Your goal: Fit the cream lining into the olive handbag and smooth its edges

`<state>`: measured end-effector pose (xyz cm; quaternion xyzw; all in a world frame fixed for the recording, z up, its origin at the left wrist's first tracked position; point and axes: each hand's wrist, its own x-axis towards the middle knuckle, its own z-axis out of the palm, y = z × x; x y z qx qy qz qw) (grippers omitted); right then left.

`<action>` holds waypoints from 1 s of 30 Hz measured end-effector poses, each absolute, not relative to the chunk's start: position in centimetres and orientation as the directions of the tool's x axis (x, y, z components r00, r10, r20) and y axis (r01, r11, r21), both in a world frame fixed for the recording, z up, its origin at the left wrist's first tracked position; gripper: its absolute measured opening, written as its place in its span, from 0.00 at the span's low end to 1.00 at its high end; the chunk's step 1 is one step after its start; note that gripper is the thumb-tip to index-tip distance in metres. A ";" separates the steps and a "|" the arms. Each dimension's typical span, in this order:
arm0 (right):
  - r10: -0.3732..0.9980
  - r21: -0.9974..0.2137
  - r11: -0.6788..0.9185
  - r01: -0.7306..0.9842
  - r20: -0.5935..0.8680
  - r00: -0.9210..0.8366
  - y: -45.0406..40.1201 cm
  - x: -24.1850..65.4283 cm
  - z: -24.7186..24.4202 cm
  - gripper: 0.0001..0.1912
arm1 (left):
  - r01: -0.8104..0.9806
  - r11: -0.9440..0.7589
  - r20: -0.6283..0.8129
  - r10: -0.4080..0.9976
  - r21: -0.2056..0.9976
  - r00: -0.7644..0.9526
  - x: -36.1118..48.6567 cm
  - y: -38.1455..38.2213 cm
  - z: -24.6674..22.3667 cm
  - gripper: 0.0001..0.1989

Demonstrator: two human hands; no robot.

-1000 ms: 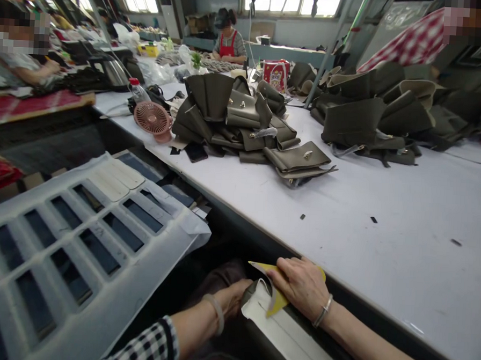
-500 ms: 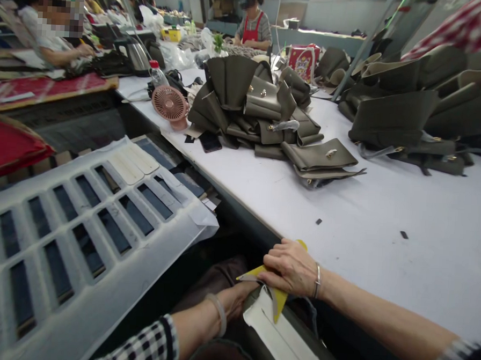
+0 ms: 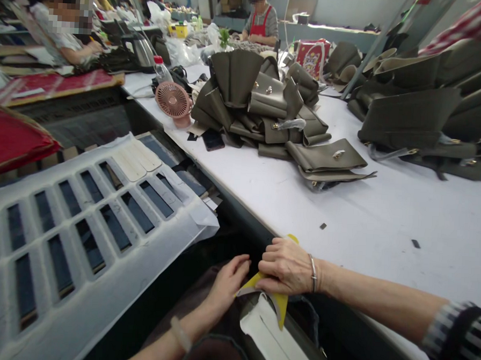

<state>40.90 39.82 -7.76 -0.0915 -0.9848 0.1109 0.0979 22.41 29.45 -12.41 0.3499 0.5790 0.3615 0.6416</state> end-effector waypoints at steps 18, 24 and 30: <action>0.244 -0.201 0.958 0.206 0.183 -0.952 38.4 41.5 -7.7 0.19 | 0.595 -0.188 -0.040 0.937 0.782 0.348 22.2 26.6 -7.9 0.24; 0.300 -0.213 0.939 0.269 0.130 -0.945 37.0 42.3 -7.8 0.19 | 0.639 -0.194 -0.074 0.927 0.745 0.367 23.0 26.1 -7.9 0.23; 0.513 -0.293 0.829 0.477 0.060 -0.856 33.1 43.0 -8.0 0.19 | 0.448 -0.049 -0.148 0.908 0.893 0.393 22.6 26.9 -6.0 0.22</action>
